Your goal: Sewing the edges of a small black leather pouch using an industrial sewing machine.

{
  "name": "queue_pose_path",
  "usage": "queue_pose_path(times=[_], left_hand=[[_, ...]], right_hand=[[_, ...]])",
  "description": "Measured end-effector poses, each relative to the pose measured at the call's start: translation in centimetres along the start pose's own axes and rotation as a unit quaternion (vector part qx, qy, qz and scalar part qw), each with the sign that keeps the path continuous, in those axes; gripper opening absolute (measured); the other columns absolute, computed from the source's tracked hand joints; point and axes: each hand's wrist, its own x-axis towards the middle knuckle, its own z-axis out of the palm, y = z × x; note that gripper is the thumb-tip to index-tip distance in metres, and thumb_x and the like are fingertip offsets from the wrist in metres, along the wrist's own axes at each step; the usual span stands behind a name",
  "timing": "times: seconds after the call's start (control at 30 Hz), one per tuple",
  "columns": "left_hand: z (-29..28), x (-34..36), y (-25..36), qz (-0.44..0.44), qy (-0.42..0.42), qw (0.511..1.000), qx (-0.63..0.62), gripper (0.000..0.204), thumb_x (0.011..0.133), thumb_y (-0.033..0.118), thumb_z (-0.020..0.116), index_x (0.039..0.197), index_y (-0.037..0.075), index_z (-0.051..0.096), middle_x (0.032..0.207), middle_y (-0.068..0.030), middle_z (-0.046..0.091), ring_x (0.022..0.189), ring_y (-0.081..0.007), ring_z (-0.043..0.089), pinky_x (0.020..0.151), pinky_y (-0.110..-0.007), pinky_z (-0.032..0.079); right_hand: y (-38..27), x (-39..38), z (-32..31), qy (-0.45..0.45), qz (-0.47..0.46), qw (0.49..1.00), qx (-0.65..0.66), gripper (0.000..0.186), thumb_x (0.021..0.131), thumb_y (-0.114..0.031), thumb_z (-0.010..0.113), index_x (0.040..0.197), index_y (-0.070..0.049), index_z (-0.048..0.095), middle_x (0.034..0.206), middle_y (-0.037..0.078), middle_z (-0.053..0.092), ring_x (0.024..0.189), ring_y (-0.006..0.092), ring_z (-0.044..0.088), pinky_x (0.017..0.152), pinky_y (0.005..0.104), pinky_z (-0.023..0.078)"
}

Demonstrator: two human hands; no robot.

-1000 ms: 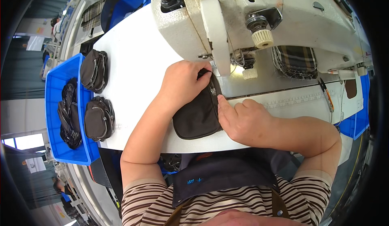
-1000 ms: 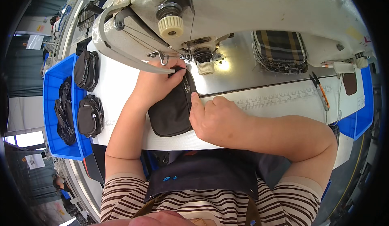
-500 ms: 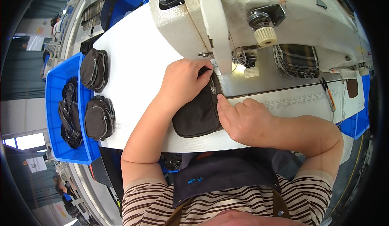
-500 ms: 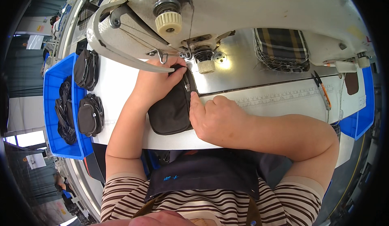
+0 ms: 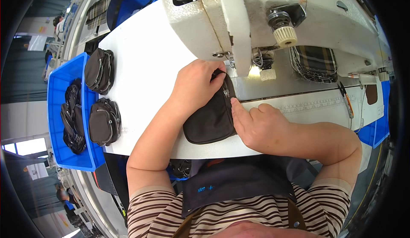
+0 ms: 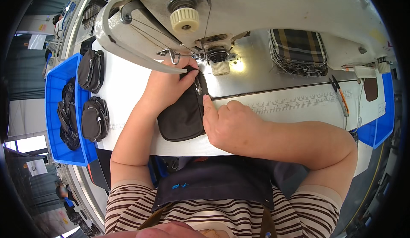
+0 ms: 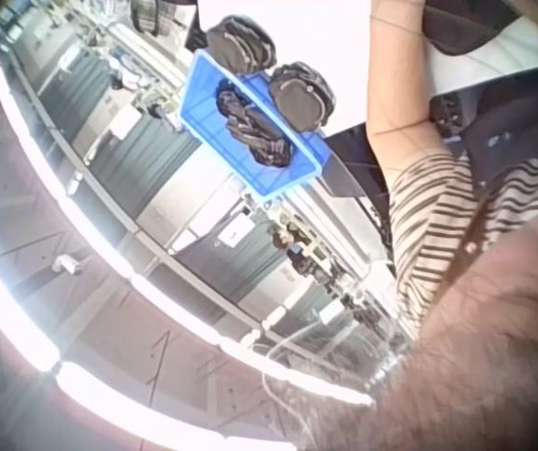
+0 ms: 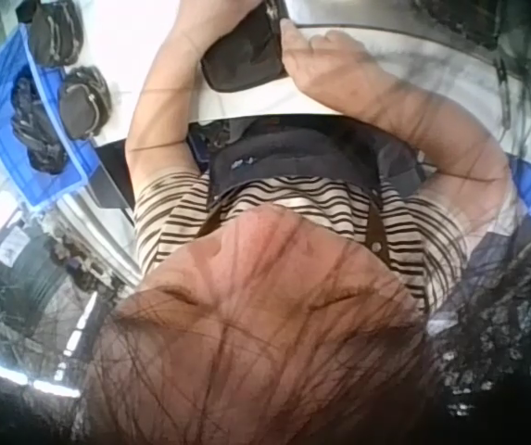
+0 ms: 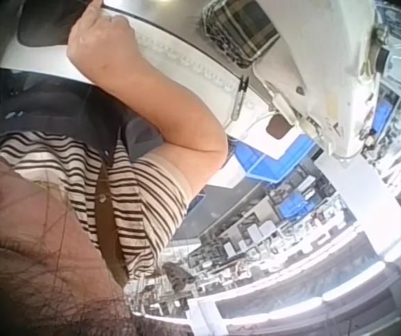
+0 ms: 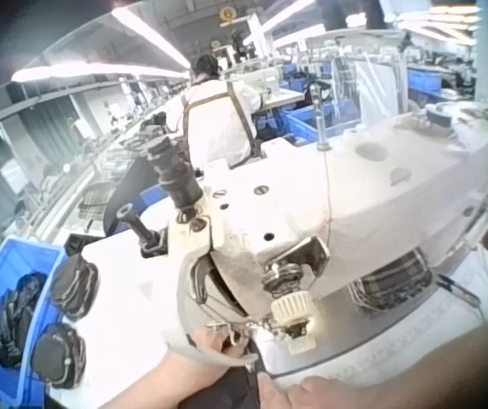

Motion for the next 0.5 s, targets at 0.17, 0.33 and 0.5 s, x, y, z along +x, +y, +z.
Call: queue_pose_path(times=[0.17,0.33,0.5], left_hand=[[0.4,-0.1,-0.5,0.019,0.037,0.999,-0.026,0.017,0.087,0.011,0.075,0.101,0.002,0.07,0.09,-0.0143,0.073,0.082,-0.0331,0.07,0.072,-0.04,0.054],[0.7,1.6,-1.0,-0.01,0.071,0.992,-0.105,0.021,0.084,0.007,0.072,0.105,0.003,0.073,0.104,-0.018,0.073,0.101,-0.0382,0.068,0.085,-0.043,0.054],[0.5,4.3,-2.5,0.032,0.034,0.988,-0.148,0.028,0.084,0.008,0.073,0.112,0.003,0.073,0.112,-0.0178,0.073,0.106,-0.0352,0.068,0.089,-0.042,0.054]], right_hand=[[0.0,-0.1,-0.1,-0.032,0.02,0.999,0.005,0.032,0.073,-0.012,0.067,0.099,0.005,0.074,0.12,0.029,0.069,0.055,0.0129,0.049,0.049,0.0287,0.037],[1.0,-0.1,0.9,-0.031,0.058,0.998,-0.019,0.035,0.076,-0.008,0.066,0.107,0.007,0.073,0.124,0.027,0.068,0.057,0.0143,0.052,0.05,0.0302,0.04],[3.0,0.6,1.2,-0.037,0.06,0.997,-0.033,0.037,0.079,-0.012,0.068,0.109,0.009,0.072,0.111,0.025,0.072,0.053,0.015,0.056,0.048,0.0319,0.044]])
